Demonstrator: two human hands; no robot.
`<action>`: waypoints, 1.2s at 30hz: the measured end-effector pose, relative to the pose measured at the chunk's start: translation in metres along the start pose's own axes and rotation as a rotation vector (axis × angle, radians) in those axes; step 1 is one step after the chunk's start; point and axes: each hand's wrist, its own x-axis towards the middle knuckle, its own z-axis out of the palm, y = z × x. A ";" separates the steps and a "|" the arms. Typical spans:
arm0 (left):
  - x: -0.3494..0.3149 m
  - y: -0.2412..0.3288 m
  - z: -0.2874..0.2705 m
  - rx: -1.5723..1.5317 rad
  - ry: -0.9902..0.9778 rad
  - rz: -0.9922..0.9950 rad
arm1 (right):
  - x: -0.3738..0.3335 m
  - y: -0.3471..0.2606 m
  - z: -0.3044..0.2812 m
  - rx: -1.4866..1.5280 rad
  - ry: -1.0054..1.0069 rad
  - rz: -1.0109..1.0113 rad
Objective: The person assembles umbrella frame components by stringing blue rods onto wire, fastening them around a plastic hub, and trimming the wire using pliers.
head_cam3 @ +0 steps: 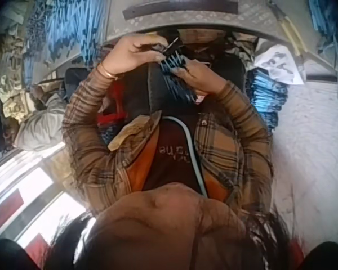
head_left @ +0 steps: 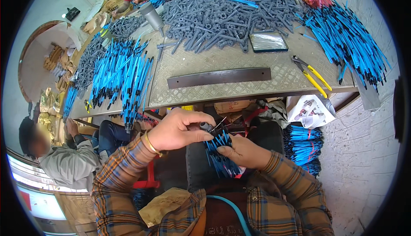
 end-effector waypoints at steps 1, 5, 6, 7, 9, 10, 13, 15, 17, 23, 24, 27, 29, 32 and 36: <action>0.001 0.000 -0.001 0.001 0.004 0.001 | 0.001 0.001 -0.005 0.056 -0.109 0.002; 0.009 -0.005 0.000 -0.035 -0.129 0.085 | 0.006 0.026 -0.012 0.260 -0.318 -0.083; 0.010 -0.008 0.003 0.010 -0.121 0.132 | 0.004 0.028 -0.012 0.261 -0.311 -0.078; 0.009 -0.011 0.006 0.057 -0.104 0.174 | 0.004 0.030 -0.009 0.313 -0.335 -0.047; 0.009 -0.017 0.010 0.100 -0.090 0.214 | 0.002 0.031 -0.006 0.418 -0.382 0.018; 0.009 -0.020 0.012 0.079 -0.064 0.166 | 0.001 0.032 -0.005 0.421 -0.382 0.020; 0.010 -0.024 0.017 0.037 -0.018 0.072 | -0.002 0.026 -0.005 0.302 -0.206 0.076; 0.010 -0.022 0.024 0.043 0.075 0.050 | -0.002 0.029 -0.003 0.288 -0.181 0.078; 0.008 -0.019 0.029 0.044 0.122 0.037 | -0.002 0.031 0.000 0.253 -0.136 0.078; 0.007 -0.013 0.035 0.161 0.189 0.007 | -0.010 0.017 0.012 0.077 0.000 0.118; 0.007 -0.013 0.036 0.165 0.205 -0.005 | -0.012 0.016 0.016 0.035 0.073 0.119; 0.009 -0.016 0.034 0.173 0.205 0.032 | -0.015 0.002 0.018 -0.031 0.180 0.138; 0.013 -0.017 0.032 0.176 0.201 0.053 | -0.019 -0.009 0.017 -0.076 0.246 0.176; 0.020 -0.017 0.027 0.107 0.138 0.163 | -0.023 -0.002 0.024 -0.182 0.389 0.059; 0.023 -0.015 0.026 0.140 0.108 0.188 | -0.026 0.002 0.009 -0.194 0.287 0.027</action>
